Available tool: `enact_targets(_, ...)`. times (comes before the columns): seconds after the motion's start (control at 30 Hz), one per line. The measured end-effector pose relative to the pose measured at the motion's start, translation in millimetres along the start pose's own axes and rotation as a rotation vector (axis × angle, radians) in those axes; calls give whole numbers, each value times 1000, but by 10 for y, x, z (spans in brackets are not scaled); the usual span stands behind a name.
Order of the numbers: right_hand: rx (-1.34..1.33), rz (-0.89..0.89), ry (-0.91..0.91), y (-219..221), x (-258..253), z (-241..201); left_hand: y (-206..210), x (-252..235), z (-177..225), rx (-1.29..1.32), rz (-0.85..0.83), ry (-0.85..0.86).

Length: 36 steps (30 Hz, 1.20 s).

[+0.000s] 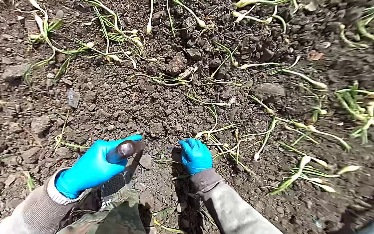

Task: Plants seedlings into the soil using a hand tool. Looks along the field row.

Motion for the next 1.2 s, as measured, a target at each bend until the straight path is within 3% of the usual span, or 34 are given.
enact_targets(0.1,112,-176,337,-384,-191,906,32,-72,-381,16,-10,-131)
enact_targets(0.2,255,-394,326,-468,-351,1267,-143,33,-354,199,105,-105)
enact_targets(0.27,284,-471,326,-460,-435,1293,-287,139,-107,292,145,76)
enact_targets(0.37,213,-390,314,-645,-547,1024,-269,119,99,187,89,115)
enact_targets(0.5,135,-19,105,-1060,-828,282,156,-153,-427,78,-72,-138)
enact_targets(0.6,-41,154,37,-1201,-1009,-281,93,-56,-583,182,-8,-134)
enact_targets(0.67,-143,194,-37,-1100,-993,-611,-93,78,-640,319,143,-132)
enact_targets(0.73,-179,154,-109,-778,-821,-829,-352,268,-512,456,242,-16)
enact_targets(0.8,-157,71,-131,-354,-566,-873,-625,466,-104,474,246,221)
enact_targets(0.9,-132,-102,7,29,-272,-700,-809,564,675,87,40,506)
enact_targets(0.97,-157,-135,88,8,-194,-591,-667,272,686,32,-22,353)
enact_targets(1.07,-141,-64,37,-244,-253,-638,-29,-365,-172,-19,-224,-162)
enact_targets(1.13,-114,-63,-43,-305,-378,-774,192,-432,-509,-11,-271,-281)
enact_targets(1.2,-110,-234,-58,-117,-530,-939,208,-302,-592,54,-231,-276)
Point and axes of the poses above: each hand's wrist, its own x-axis away from the middle knuckle, its own y-axis out of the palm, z = x × y, the point moved 8 cm from there along -x, towards the middle knuckle, and after that the axes turned 15 degrees about -z, right-handed, at the moved point
